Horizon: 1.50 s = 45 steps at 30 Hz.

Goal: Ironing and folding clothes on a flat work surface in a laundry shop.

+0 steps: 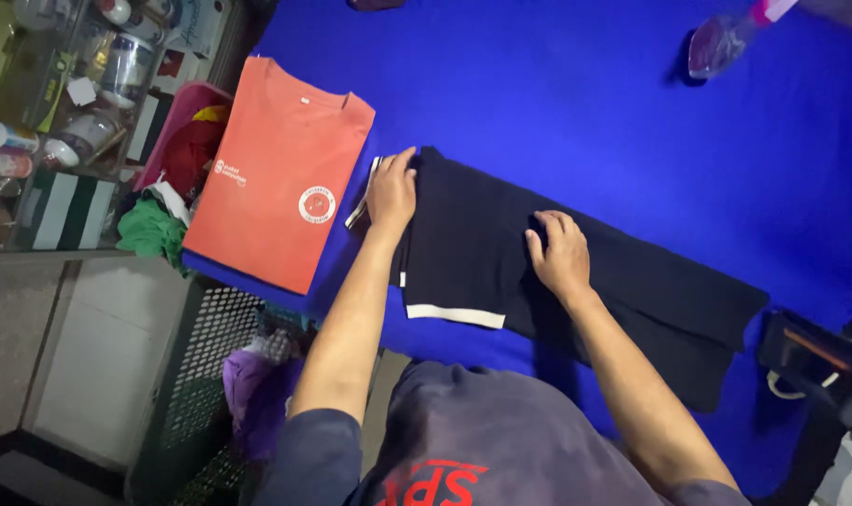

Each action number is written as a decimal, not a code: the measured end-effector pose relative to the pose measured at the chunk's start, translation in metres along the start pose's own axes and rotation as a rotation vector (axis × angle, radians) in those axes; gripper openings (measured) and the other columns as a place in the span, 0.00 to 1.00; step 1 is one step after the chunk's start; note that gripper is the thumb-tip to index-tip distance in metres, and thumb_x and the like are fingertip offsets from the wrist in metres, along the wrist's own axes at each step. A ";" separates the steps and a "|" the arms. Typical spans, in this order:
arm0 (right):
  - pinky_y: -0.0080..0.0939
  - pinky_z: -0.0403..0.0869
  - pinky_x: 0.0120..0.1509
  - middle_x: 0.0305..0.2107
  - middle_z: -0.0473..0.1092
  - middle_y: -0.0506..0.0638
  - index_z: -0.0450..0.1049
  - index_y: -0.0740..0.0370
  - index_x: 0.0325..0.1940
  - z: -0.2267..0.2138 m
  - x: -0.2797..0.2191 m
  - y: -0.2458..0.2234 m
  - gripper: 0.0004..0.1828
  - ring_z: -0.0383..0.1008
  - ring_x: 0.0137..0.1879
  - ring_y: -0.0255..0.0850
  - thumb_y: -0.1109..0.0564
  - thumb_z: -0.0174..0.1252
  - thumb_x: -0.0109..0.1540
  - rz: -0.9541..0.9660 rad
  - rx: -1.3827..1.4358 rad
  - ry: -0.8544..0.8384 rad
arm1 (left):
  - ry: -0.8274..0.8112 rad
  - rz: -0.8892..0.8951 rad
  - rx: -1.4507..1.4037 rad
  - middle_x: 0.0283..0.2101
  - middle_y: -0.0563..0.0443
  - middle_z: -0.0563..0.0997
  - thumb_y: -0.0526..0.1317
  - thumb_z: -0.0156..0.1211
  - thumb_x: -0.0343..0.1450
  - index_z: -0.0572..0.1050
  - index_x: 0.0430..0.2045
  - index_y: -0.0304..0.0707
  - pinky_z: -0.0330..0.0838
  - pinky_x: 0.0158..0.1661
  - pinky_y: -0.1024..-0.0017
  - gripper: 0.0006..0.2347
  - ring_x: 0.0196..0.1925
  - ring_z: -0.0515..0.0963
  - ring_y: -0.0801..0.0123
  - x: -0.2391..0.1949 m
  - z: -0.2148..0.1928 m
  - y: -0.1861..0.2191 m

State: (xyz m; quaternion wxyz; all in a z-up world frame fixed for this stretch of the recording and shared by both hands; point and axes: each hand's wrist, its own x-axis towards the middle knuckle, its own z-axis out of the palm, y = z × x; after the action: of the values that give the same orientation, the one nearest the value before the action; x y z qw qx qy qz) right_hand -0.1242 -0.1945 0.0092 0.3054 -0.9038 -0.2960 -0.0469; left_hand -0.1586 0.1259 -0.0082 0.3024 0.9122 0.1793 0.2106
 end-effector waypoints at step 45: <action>0.58 0.64 0.66 0.54 0.70 0.53 0.78 0.54 0.54 -0.104 -0.196 0.127 0.15 0.68 0.61 0.54 0.49 0.66 0.64 0.442 -0.486 0.347 | -0.526 0.747 -0.070 0.40 0.53 0.79 0.42 0.69 0.66 0.83 0.39 0.46 0.67 0.54 0.56 0.10 0.48 0.77 0.59 -0.105 0.097 0.161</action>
State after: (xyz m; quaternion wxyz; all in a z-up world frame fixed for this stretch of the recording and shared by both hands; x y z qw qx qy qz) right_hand -0.2033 -0.4350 -0.0252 0.1303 -0.9707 -0.0176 -0.2013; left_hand -0.1681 -0.0890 -0.0067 0.2714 0.9260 -0.2522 0.0727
